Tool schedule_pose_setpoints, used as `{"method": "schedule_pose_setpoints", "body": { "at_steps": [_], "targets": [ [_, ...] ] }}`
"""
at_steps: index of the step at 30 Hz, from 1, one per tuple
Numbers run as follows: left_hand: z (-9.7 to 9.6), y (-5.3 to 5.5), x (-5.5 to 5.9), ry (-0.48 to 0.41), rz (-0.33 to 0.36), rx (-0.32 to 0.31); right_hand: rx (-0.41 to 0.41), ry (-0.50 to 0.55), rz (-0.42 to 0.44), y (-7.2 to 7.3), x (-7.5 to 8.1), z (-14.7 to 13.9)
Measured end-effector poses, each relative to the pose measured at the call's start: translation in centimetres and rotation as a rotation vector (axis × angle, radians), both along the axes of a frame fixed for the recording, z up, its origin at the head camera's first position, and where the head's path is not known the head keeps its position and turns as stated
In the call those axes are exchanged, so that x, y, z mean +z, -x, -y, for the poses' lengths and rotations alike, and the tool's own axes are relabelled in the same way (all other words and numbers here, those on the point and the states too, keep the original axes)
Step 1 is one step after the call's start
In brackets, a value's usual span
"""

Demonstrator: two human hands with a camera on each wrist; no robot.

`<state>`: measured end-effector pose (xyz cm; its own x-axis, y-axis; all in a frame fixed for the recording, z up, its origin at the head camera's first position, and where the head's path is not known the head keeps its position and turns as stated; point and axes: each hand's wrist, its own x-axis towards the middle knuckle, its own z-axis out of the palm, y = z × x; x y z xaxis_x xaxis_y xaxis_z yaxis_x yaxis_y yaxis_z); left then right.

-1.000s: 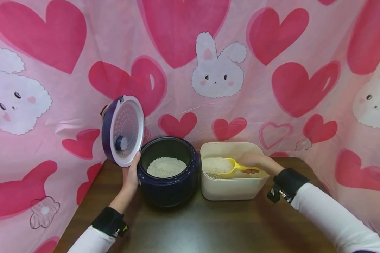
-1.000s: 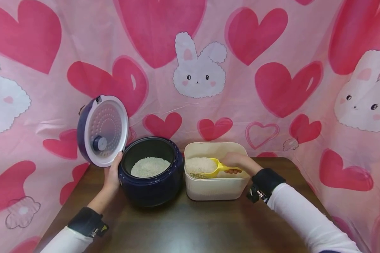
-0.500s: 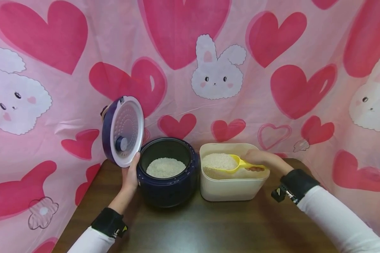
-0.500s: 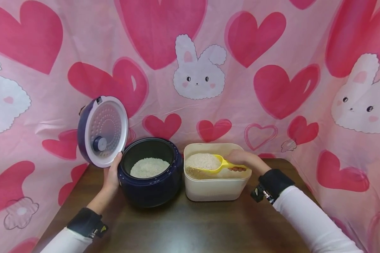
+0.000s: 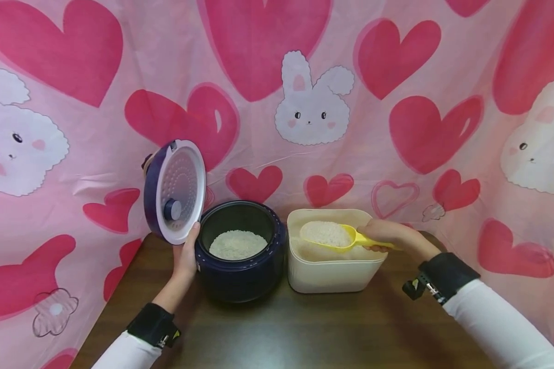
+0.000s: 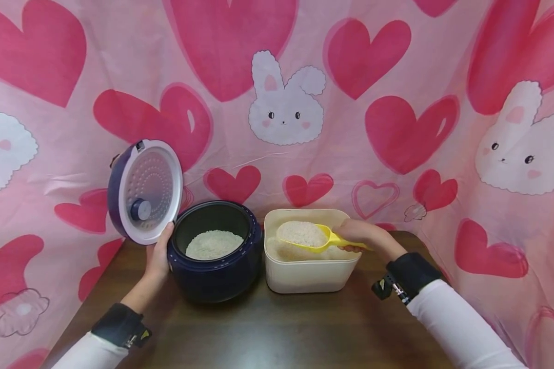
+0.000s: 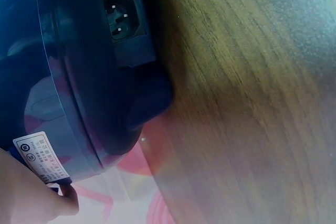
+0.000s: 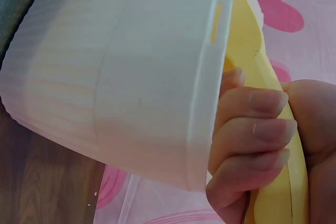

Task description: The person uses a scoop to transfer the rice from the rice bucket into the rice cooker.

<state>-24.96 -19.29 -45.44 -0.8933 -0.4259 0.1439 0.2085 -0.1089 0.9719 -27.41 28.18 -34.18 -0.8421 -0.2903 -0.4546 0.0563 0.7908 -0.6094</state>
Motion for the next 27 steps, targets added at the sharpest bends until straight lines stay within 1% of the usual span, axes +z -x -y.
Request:
{"method": "schedule_pose_setpoints", "body": {
  "at_steps": [7,10,14,17,21,27],
  "targets": [
    [0.2,0.0,-0.1,0.037,0.016,-0.021,-0.011,0.086,0.042,0.1,-0.1,-0.7],
    [0.2,0.0,-0.1,0.038,0.018,-0.028,-0.014,0.113,0.05,-0.1,0.0,-0.8],
    [0.2,0.0,-0.1,0.025,0.006,-0.025,0.003,0.144,0.051,-0.2,0.2,-0.8],
    [0.1,0.1,0.1,0.01,-0.002,-0.017,0.003,0.142,0.052,-0.2,0.5,-0.7],
    [0.0,0.2,0.2,-0.009,0.007,-0.008,-0.005,0.117,0.041,0.1,0.9,-0.4],
    [-0.2,0.0,0.1,-0.041,-0.002,0.003,0.033,0.107,0.016,0.9,1.7,1.2]
  ]
}}
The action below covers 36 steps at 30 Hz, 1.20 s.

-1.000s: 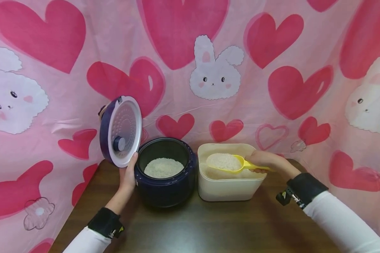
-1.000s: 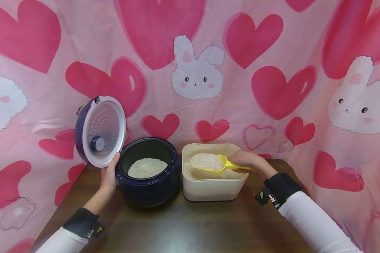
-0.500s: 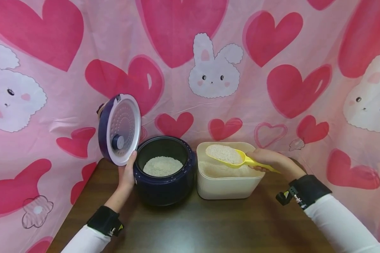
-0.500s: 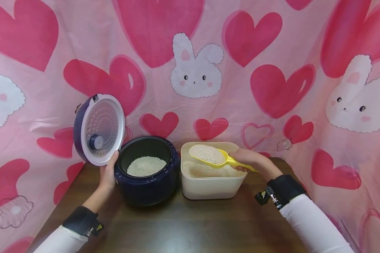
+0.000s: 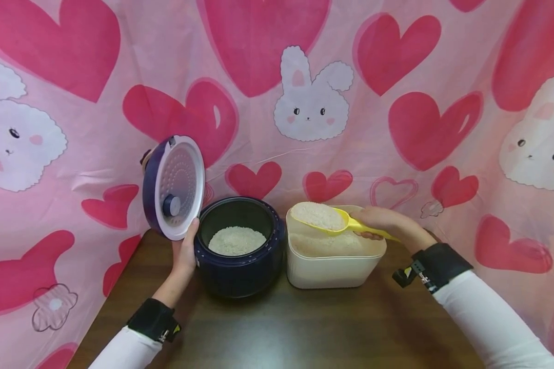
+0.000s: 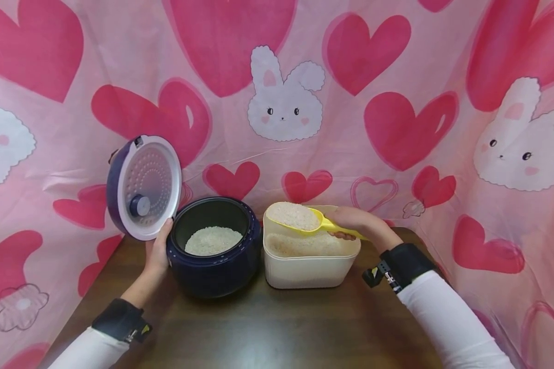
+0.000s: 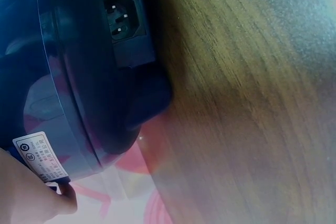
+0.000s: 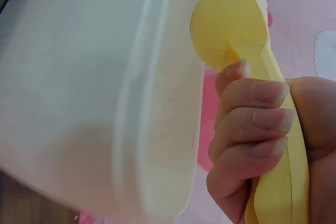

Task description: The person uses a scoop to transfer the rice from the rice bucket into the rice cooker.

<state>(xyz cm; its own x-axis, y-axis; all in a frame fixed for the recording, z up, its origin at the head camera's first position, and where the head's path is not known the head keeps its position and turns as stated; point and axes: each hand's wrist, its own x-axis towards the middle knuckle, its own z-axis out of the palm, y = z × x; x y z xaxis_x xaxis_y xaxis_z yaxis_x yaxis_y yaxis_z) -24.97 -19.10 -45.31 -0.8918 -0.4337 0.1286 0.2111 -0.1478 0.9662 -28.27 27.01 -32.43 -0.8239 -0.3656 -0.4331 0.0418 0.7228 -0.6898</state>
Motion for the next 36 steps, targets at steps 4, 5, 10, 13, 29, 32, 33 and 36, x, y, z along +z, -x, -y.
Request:
{"method": "schedule_pose_setpoints", "body": {
  "at_steps": [4,5,10,13,29,32,33,36],
  "targets": [
    [0.0,0.0,-0.1,-0.017,-0.021,0.005,0.025,0.03,-0.026,0.1,0.9,2.0],
    [0.0,0.1,-0.1,-0.021,-0.026,0.007,0.035,0.048,-0.034,0.2,1.0,2.5],
    [0.1,0.1,-0.1,-0.036,-0.022,0.009,0.083,0.06,-0.047,1.4,1.6,5.6],
    [0.2,0.1,0.0,-0.034,-0.024,0.009,0.075,0.006,-0.058,1.9,2.1,7.5],
    [0.0,0.3,-0.3,-0.008,-0.027,0.006,0.089,-0.285,-0.268,3.2,3.8,14.9],
    [0.2,0.2,-0.3,-0.001,-0.028,0.005,0.092,-0.306,-0.294,3.0,4.0,15.8],
    [0.3,0.2,-0.3,0.006,-0.029,0.007,0.092,-0.313,-0.306,2.9,4.0,16.1],
    [0.3,0.1,-0.3,0.028,-0.027,0.001,0.095,-0.336,-0.346,2.6,4.4,16.9]
  ]
}}
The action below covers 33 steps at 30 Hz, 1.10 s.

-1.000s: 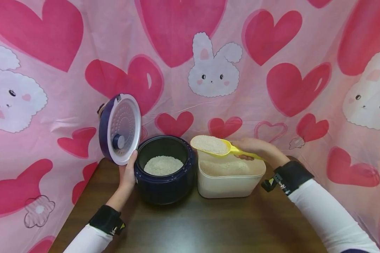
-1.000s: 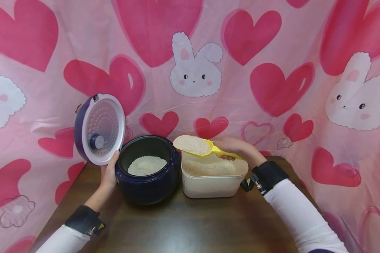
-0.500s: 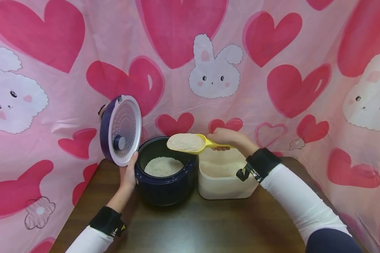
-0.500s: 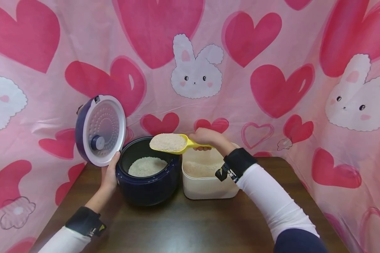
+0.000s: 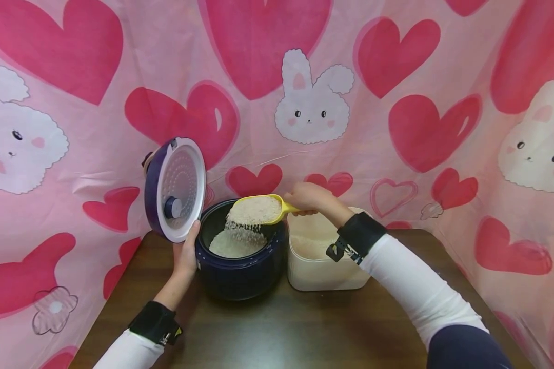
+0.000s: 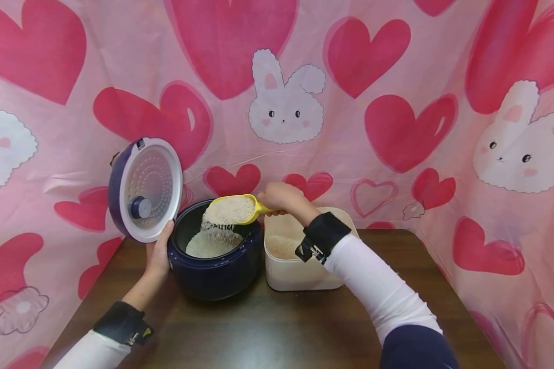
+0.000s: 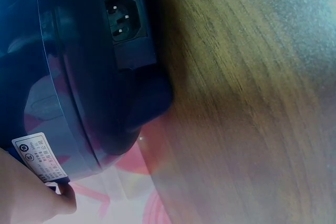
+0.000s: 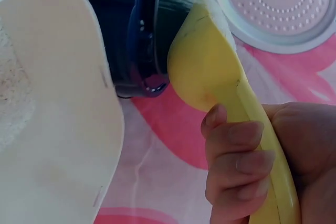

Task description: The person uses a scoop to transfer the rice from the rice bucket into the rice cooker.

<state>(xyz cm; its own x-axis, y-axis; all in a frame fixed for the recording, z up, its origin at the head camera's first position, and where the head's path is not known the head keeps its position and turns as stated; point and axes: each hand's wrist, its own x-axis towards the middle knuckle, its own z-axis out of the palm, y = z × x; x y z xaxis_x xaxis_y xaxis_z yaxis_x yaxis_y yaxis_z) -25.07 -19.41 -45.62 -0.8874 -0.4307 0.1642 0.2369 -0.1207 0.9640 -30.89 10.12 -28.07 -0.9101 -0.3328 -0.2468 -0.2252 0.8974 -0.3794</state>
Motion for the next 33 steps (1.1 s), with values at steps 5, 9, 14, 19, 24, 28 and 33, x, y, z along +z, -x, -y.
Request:
{"method": "schedule_pose_setpoints", "body": {
  "at_steps": [5,9,14,19,24,28,33],
  "targets": [
    [0.0,0.0,0.0,0.011,-0.009,-0.003,0.019,-0.046,-0.068,-0.5,0.4,1.0],
    [0.0,0.1,0.0,-0.001,-0.012,-0.005,0.035,-0.094,-0.121,-0.8,0.4,1.5],
    [0.1,-0.1,0.0,0.013,0.01,-0.013,0.023,-0.154,-0.2,-1.1,0.2,1.9],
    [0.1,-0.2,-0.1,0.016,0.024,-0.015,0.007,-0.24,-0.285,-1.5,-0.2,2.5],
    [0.2,-0.1,-0.1,0.021,0.014,-0.014,0.009,-0.31,-0.383,-2.0,-0.1,3.1],
    [0.1,0.0,0.1,-0.008,-0.002,-0.005,-0.029,-0.305,-0.427,-2.4,0.0,3.5],
    [-0.1,0.1,0.1,-0.032,0.004,0.004,-0.045,-0.321,-0.485,-2.8,0.0,3.9]
  ]
}}
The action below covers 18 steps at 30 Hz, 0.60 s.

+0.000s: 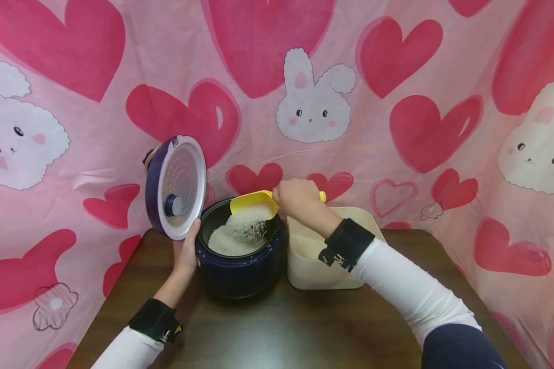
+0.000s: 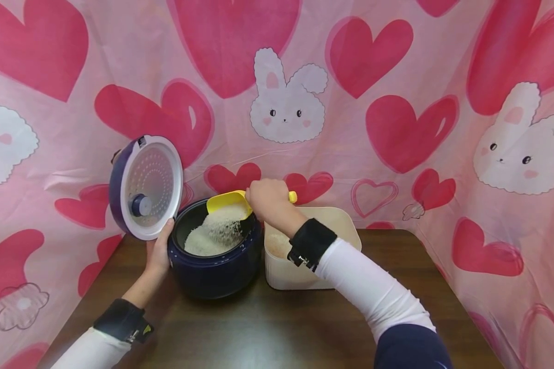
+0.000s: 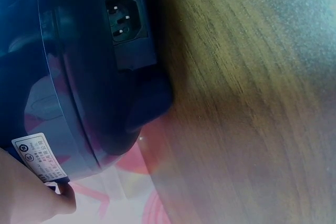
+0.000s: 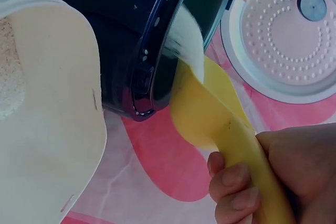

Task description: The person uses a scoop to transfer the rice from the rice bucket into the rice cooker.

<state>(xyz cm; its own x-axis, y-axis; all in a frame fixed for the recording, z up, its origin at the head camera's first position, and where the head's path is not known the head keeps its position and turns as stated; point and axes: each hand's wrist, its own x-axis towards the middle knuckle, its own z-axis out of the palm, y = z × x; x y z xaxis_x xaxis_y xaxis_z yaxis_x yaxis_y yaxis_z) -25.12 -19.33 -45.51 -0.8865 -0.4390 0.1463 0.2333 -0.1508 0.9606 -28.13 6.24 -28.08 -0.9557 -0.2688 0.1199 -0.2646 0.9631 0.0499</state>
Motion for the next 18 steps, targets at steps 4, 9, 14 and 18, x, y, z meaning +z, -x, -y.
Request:
{"method": "schedule_pose_setpoints", "body": {
  "at_steps": [4,9,14,18],
  "targets": [
    [0.0,0.0,0.1,0.007,-0.004,-0.002,0.003,0.008,-0.046,-0.1,-0.2,0.2],
    [0.1,-0.1,0.0,0.031,-0.005,-0.011,0.027,0.013,-0.051,-0.3,-0.7,0.2],
    [0.0,-0.2,0.2,0.023,-0.007,-0.016,0.08,0.04,-0.064,-0.4,-1.2,0.0],
    [0.0,-0.2,0.2,0.031,0.006,-0.018,0.116,0.072,-0.075,-0.3,-1.6,-0.3]
  ]
}}
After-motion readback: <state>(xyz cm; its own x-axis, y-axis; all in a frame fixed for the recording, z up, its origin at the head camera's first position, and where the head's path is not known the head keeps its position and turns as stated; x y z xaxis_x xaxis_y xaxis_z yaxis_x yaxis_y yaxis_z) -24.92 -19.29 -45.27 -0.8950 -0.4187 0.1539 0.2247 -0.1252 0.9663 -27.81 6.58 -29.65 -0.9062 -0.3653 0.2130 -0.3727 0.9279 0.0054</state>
